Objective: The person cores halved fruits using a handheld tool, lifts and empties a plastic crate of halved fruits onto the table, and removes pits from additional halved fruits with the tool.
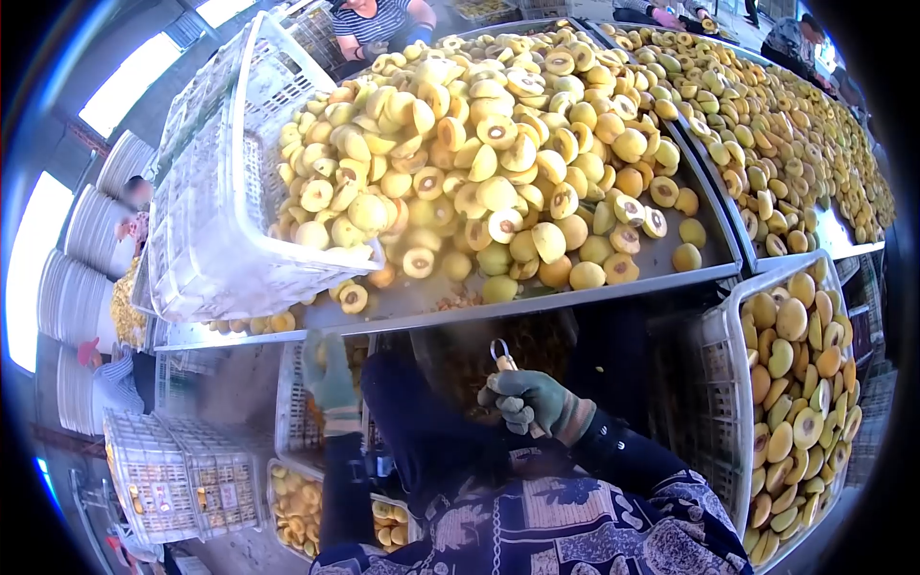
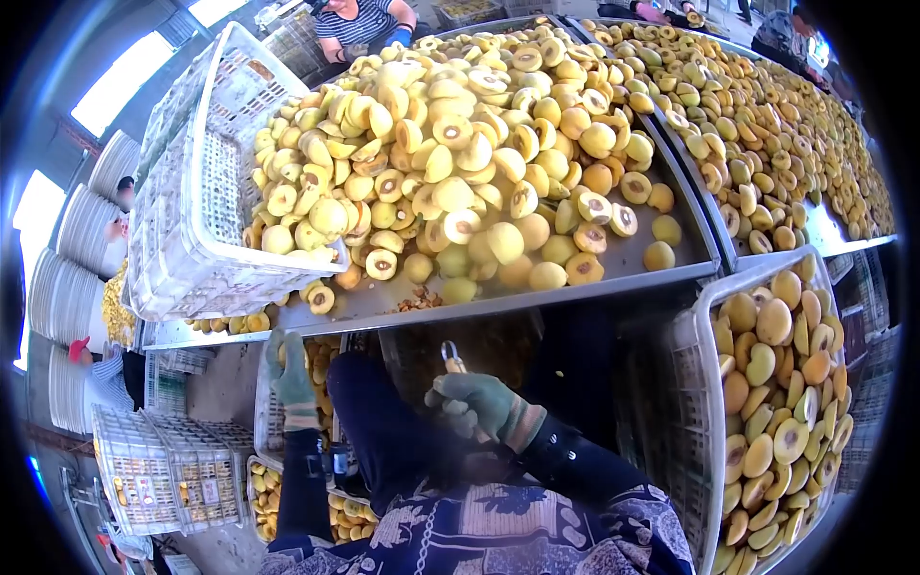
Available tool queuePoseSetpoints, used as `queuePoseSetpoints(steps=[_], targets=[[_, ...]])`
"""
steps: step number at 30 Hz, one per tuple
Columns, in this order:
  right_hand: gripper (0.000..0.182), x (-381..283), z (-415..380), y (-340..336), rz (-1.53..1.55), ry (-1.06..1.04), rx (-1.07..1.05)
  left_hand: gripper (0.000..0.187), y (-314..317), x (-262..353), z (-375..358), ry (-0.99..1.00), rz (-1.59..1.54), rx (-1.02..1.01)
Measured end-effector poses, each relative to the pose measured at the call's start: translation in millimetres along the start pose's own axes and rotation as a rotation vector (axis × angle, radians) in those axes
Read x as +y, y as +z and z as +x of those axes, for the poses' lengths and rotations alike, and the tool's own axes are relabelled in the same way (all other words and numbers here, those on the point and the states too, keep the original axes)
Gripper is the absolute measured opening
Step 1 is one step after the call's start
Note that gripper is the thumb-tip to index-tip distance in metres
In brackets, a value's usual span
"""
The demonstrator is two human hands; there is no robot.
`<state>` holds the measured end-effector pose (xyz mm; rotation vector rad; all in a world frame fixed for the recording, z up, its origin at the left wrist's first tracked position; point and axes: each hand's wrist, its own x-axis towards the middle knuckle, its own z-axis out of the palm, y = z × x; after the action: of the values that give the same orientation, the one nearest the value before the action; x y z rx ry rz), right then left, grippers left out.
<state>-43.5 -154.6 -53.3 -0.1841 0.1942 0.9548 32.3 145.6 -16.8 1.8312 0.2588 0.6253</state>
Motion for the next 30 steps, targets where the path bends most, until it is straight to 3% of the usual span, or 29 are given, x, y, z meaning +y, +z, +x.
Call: queuePoseSetpoints(steps=[2, 5, 7, 9, 10, 11, 12, 14, 15, 16, 18, 21, 25, 26, 27, 30], targets=[[0.024, 1, 4, -4, 0.0, -0.013, 0.075, 0.038, -23, -29, 28, 0.103, 0.55, 0.036], [0.026, 8, 16, 4, -0.181, -0.067, 0.248, 0.038, -8, -54, 44, 0.293, 0.632, -0.139], [0.028, 8, 17, 0, -0.291, -0.034, 0.293, 0.038, 39, -22, 41, 0.176, 0.439, -0.438], [0.031, 8, 18, 3, -0.423, -0.084, 0.3, 0.038, 87, -21, 46, 0.328, 0.526, -0.438], [0.033, 7, 17, 5, -0.489, -0.109, 0.304, 0.047, 108, -58, 59, 0.412, 0.501, -0.435], [0.037, 4, 14, 5, -0.521, -0.084, 0.294, 0.056, 127, -32, 59, 0.257, 0.574, -0.501], [0.038, 1, 11, 6, -0.516, -0.064, 0.317, 0.062, 144, -40, 65, 0.24, 0.659, -0.499], [0.041, -4, 2, 11, -0.498, -0.03, 0.369, 0.062, 163, -47, 67, 0.323, 0.785, -0.446], [0.042, -5, -2, 15, -0.51, -0.056, 0.409, 0.063, 169, -32, 70, 0.225, 0.873, -0.498], [0.043, -6, -5, 19, -0.519, -0.082, 0.448, 0.059, 171, -44, 74, 0.328, 0.845, -0.455], [0.043, -6, -5, 21, -0.525, -0.148, 0.511, 0.057, 166, -41, 78, 0.22, 0.893, -0.648], [0.039, -5, 6, 17, -0.531, -0.288, 0.549, 0.046, 159, -51, 72, 0.104, 0.675, -0.629], [0.031, -5, 22, 20, -0.72, -0.448, 0.581, 0.034, 150, -35, 45, -0.415, -0.263, -0.558], [0.03, -9, 27, 23, -0.811, -0.464, 0.6, 0.034, 141, -27, 41, -0.483, -0.347, -0.706], [0.032, -11, 30, 33, -0.857, -0.451, 0.628, 0.037, 135, -10, 27, -0.483, -0.417, -0.703], [0.025, -9, 41, 33, -1.053, -0.719, 0.505, 0.051, 130, 38, -23, -0.401, -0.65, -0.649]])
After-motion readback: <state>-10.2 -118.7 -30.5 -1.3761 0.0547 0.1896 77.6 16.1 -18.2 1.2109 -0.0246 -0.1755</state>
